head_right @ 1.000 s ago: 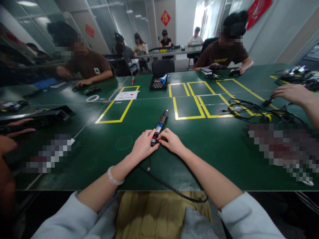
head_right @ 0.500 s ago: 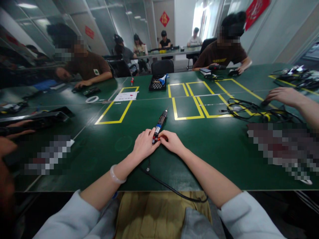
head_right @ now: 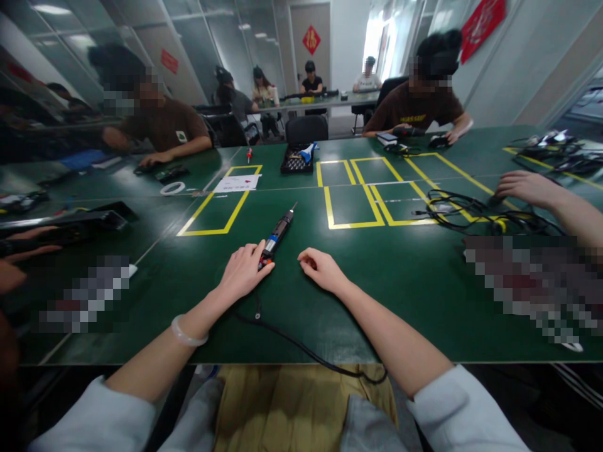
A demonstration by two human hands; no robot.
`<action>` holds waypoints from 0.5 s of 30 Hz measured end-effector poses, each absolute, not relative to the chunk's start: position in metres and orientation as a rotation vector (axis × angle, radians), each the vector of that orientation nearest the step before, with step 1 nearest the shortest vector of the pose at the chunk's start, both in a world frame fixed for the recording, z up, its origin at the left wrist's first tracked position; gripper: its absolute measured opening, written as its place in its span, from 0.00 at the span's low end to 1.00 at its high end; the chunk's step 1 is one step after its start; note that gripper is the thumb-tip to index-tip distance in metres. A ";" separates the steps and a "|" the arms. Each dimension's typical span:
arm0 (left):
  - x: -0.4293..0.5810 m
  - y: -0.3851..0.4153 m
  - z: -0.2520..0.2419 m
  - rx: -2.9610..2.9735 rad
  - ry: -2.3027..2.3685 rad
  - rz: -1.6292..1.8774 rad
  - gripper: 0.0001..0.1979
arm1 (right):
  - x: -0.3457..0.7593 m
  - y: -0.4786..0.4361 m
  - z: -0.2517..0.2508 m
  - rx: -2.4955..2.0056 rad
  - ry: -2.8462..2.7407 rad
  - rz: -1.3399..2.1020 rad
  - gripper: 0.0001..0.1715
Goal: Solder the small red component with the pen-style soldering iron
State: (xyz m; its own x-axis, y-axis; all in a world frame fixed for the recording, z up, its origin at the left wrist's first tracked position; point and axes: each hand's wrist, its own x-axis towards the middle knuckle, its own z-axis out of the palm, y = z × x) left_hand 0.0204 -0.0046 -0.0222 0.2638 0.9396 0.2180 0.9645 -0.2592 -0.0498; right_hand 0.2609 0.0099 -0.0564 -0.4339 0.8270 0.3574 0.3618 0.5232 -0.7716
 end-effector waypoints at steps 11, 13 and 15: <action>-0.110 0.034 -0.016 -2.017 -2.223 0.068 0.34 | 0.260 0.010 -0.057 -0.974 -2.078 0.774 0.07; -0.132 0.041 -0.016 -1.954 -2.271 0.091 0.33 | 0.260 0.010 -0.057 -0.975 -2.082 0.776 0.07; -0.152 0.047 -0.015 -1.899 -2.297 0.119 0.33 | 0.260 0.010 -0.056 -0.979 -2.086 0.776 0.07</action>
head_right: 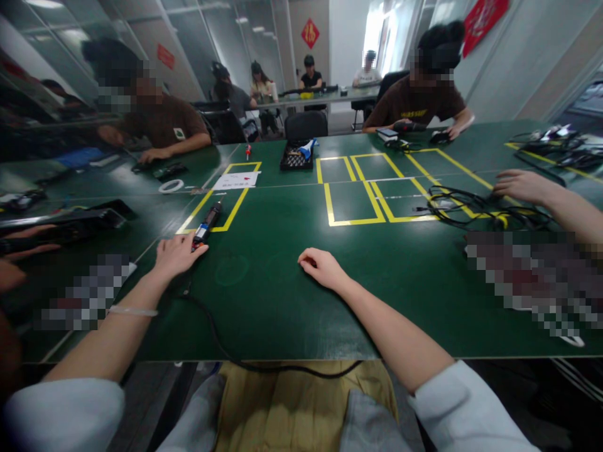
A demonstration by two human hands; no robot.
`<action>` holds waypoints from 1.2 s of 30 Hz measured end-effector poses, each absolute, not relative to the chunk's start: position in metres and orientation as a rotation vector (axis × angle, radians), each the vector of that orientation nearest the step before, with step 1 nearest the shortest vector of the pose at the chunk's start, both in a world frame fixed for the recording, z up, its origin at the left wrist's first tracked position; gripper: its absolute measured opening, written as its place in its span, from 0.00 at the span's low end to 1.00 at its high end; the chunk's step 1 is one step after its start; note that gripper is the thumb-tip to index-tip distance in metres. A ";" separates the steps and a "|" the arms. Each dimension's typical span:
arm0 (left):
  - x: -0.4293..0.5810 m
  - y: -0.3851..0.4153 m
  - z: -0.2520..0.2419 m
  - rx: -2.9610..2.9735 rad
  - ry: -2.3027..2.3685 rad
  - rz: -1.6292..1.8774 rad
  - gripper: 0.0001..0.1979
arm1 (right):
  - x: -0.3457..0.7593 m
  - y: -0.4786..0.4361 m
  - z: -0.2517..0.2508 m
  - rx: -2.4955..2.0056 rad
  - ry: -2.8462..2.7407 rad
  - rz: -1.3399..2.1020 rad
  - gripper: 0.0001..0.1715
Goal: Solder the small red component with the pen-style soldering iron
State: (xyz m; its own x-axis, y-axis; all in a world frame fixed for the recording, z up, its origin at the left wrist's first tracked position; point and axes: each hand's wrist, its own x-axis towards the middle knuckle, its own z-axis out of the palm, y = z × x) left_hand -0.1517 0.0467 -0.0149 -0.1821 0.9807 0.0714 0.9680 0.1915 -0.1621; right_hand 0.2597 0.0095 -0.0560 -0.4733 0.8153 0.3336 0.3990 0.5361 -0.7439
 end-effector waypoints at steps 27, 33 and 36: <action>-0.061 0.049 0.003 -2.541 -2.478 -1.120 0.18 | 0.258 0.010 -0.057 -0.985 -2.059 0.829 0.07; 0.039 0.019 -0.001 -3.334 -2.202 -1.228 0.23 | 0.258 0.010 -0.058 -0.868 -1.899 1.137 0.15; 0.055 0.010 -0.011 -3.554 -2.076 -1.163 0.28 | 0.256 0.008 -0.056 -0.795 -1.884 1.250 0.18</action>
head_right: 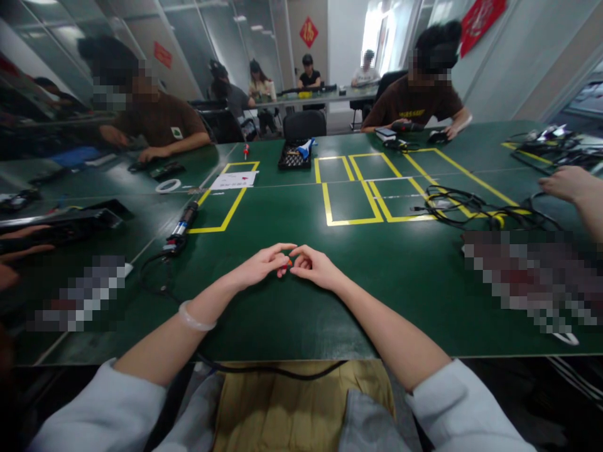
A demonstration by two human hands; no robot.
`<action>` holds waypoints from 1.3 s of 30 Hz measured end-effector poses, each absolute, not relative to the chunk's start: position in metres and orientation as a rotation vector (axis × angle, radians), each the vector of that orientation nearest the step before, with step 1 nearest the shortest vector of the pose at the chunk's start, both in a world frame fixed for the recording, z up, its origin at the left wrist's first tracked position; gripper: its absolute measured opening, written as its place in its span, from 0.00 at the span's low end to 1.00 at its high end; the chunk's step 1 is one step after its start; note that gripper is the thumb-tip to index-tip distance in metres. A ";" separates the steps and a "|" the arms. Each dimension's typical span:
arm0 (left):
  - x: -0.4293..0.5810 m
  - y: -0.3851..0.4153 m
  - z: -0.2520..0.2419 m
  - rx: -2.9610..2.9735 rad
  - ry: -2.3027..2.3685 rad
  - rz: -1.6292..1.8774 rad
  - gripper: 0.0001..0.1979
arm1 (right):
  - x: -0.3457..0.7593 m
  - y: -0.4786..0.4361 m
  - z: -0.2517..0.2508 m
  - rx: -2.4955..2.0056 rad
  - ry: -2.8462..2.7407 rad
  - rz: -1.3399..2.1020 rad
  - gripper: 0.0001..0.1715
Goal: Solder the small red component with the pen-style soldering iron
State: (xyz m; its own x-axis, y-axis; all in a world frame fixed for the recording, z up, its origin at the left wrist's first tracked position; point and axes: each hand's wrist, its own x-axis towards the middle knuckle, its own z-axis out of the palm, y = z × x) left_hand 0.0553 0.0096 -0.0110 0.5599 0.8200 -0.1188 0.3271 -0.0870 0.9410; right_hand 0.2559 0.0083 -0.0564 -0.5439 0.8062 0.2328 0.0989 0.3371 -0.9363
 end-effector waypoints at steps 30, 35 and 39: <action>0.048 0.002 -0.038 1.660 1.014 0.627 0.16 | 0.253 0.006 -0.059 -0.885 -1.953 1.124 0.14; 0.048 0.002 -0.040 1.712 1.016 0.669 0.14 | 0.252 0.006 -0.057 -0.899 -1.931 1.134 0.11; 0.049 0.002 -0.039 1.724 1.027 0.694 0.14 | 0.252 0.005 -0.054 -0.878 -1.961 1.066 0.10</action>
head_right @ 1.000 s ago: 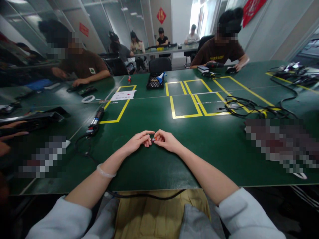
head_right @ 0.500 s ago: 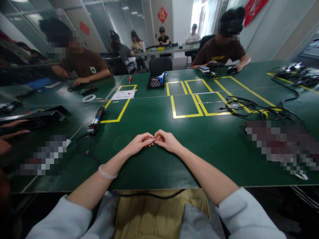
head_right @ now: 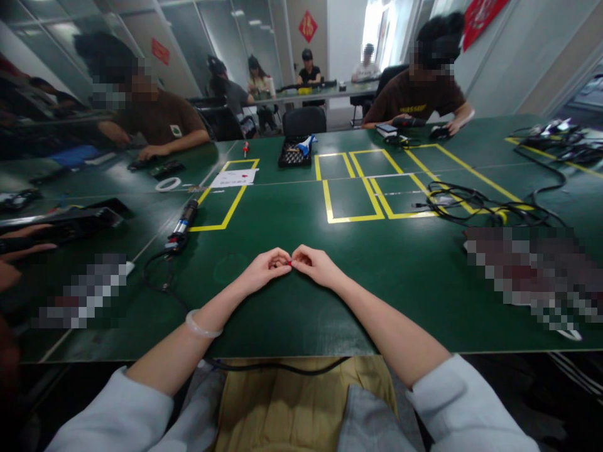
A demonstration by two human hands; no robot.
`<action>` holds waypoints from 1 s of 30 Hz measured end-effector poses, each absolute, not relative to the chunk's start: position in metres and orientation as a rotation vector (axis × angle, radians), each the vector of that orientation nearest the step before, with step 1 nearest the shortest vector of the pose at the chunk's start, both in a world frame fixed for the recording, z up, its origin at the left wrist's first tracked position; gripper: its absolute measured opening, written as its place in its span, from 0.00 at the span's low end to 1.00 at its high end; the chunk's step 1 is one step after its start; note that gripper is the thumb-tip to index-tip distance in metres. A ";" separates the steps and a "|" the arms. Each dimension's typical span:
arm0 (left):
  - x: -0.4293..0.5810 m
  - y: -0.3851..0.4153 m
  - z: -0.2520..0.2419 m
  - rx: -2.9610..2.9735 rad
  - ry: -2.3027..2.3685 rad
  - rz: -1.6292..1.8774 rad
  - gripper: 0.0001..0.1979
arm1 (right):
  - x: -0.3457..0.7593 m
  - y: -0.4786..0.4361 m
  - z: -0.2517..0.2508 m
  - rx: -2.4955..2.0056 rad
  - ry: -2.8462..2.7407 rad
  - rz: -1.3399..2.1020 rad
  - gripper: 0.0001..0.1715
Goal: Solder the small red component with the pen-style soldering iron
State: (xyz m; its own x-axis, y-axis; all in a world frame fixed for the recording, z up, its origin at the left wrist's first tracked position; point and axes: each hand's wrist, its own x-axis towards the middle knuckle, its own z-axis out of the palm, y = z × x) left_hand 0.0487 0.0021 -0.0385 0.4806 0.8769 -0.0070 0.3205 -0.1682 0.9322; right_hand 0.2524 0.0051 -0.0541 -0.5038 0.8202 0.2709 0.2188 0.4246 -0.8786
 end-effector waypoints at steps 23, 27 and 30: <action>0.026 0.017 -0.031 1.800 1.151 0.694 0.19 | 0.256 0.009 -0.055 -0.967 -1.996 0.963 0.09; -0.026 0.042 -0.023 1.993 1.425 0.672 0.25 | 0.257 0.009 -0.055 -0.990 -1.987 0.991 0.09; -0.085 0.060 -0.021 2.216 1.911 0.524 0.28 | 0.256 0.009 -0.055 -0.973 -1.979 1.021 0.09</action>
State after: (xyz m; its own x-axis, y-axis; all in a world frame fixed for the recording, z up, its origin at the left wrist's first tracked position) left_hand -0.0850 0.0599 -0.0209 0.1179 0.9812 0.1527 0.9219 -0.1653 0.3503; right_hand 0.2563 0.0089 -0.0553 -0.4758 0.8473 0.2358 0.2986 0.4078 -0.8629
